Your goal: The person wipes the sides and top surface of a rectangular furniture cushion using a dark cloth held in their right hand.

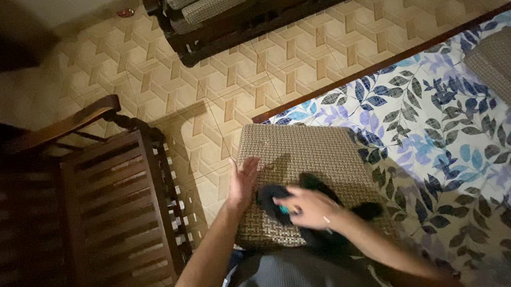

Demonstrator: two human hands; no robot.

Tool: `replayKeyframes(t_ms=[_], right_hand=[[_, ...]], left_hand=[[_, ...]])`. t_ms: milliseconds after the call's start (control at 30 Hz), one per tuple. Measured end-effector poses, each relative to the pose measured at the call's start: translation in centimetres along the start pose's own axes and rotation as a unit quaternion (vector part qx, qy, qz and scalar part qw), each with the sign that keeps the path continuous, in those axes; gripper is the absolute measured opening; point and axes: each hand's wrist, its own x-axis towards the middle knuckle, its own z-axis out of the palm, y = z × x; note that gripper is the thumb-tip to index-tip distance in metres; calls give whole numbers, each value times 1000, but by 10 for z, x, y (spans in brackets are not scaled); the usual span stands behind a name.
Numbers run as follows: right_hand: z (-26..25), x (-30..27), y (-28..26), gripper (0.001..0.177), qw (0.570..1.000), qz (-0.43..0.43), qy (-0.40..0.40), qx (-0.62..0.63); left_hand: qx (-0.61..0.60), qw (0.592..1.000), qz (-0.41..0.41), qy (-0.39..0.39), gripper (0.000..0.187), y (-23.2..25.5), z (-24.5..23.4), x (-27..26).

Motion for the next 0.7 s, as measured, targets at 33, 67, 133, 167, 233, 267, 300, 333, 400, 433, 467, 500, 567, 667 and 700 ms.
replayKeyframes(t_ms=[33, 67, 133, 167, 233, 267, 300, 333, 400, 433, 467, 500, 567, 667, 700], right_hand=[[2, -20, 6, 67, 999, 18, -44, -1], [5, -40, 22, 69, 994, -99, 38, 1], [6, -58, 62, 67, 991, -117, 60, 21], [7, -64, 85, 64, 999, -16, 2, 41], [10, -56, 129, 52, 990, 141, 2, -20], [11, -49, 152, 54, 984, 168, 44, 38], [14, -36, 171, 57, 973, 194, 86, 95], [14, -15, 185, 57, 973, 202, 108, 38], [8, 30, 200, 60, 967, 217, 137, 5], [8, 51, 199, 62, 963, 225, 143, 31], [5, 76, 190, 62, 966, 210, 150, 19], [3, 92, 180, 63, 968, 194, 157, 7], [2, 114, 140, 62, 975, 66, 212, -27], [-3, 101, 46, 56, 995, 26, 92, 34], [-4, 81, 19, 59, 997, -3, 83, 5]], left_hand=[[-28, 1000, 2, -4, 101, -3, -1, 2], [-55, 998, 5, -8, 100, -4, -2, 5], [-53, 999, -6, -1, 100, -3, -4, 4], [-52, 998, -18, 6, 101, -3, -2, 2], [-42, 999, -24, 6, 101, 1, 2, 0], [-33, 999, -29, 7, 101, 4, 4, -1], [-33, 999, -28, 7, 101, 5, 6, -2], [-37, 999, -25, -3, 100, 6, 8, -4], [-41, 999, -19, -13, 100, 10, 10, -5], [-17, 1000, -24, -8, 101, 11, 11, -5], [6, 1000, -30, -3, 101, 12, 12, -5], [6, 1000, -30, -1, 101, 12, 13, -6], [36, 999, -14, 3, 103, 13, 12, -6], [44, 999, -12, 6, 105, 9, 10, -4], [44, 999, -12, 5, 105, 8, 8, -3]])
